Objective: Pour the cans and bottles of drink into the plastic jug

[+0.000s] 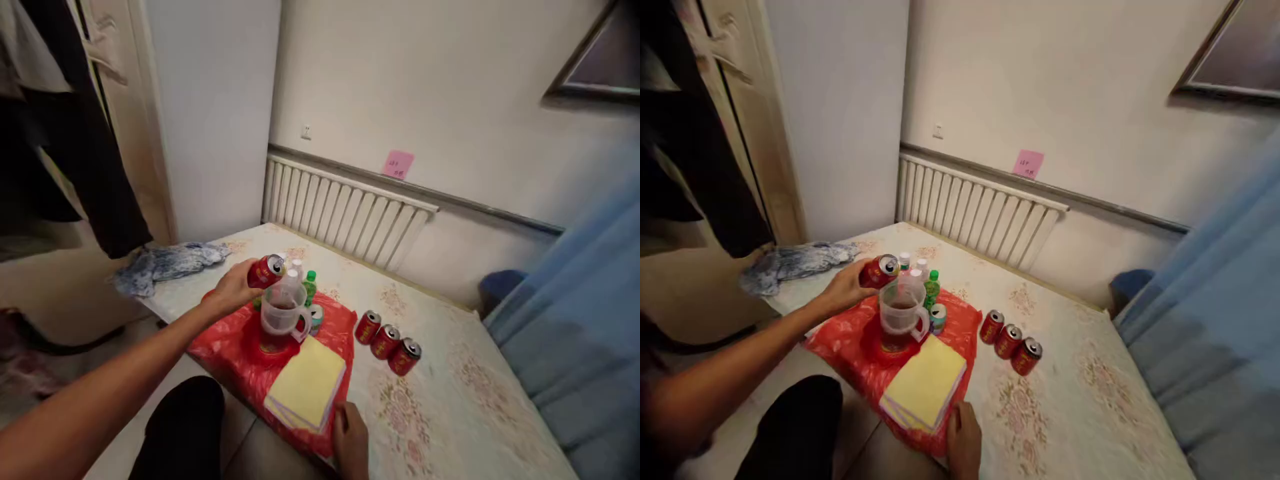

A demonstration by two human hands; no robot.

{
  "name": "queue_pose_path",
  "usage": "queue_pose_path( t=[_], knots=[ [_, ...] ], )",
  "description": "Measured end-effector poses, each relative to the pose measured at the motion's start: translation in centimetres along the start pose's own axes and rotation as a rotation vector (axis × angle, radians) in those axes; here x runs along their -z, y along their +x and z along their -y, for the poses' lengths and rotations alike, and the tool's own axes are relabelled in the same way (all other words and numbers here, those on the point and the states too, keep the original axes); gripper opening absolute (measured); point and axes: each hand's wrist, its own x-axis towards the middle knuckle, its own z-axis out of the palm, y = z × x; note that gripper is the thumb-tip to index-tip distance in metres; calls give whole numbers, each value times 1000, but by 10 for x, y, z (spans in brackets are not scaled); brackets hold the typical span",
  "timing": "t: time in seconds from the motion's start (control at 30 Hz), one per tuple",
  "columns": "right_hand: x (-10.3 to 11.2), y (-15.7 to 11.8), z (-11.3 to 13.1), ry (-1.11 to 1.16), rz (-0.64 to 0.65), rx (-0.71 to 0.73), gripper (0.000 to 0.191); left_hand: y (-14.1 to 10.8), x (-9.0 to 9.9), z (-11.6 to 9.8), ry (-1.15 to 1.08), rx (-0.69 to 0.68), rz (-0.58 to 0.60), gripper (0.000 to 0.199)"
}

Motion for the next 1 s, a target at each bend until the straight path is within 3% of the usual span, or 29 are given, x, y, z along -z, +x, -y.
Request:
queue_pose_path(
  t=[0.27, 0.5, 1.0],
  knots=[
    [1, 4, 5, 23, -5, -6, 24, 6, -6, 7, 127, -43, 41, 57],
    [1, 4, 6, 25, -19, 11, 24, 10, -5, 5, 245, -164, 64, 44],
    [2, 3, 5, 30, -39, 16, 20, 13, -12, 14, 470, -286, 101, 50]
  ],
)
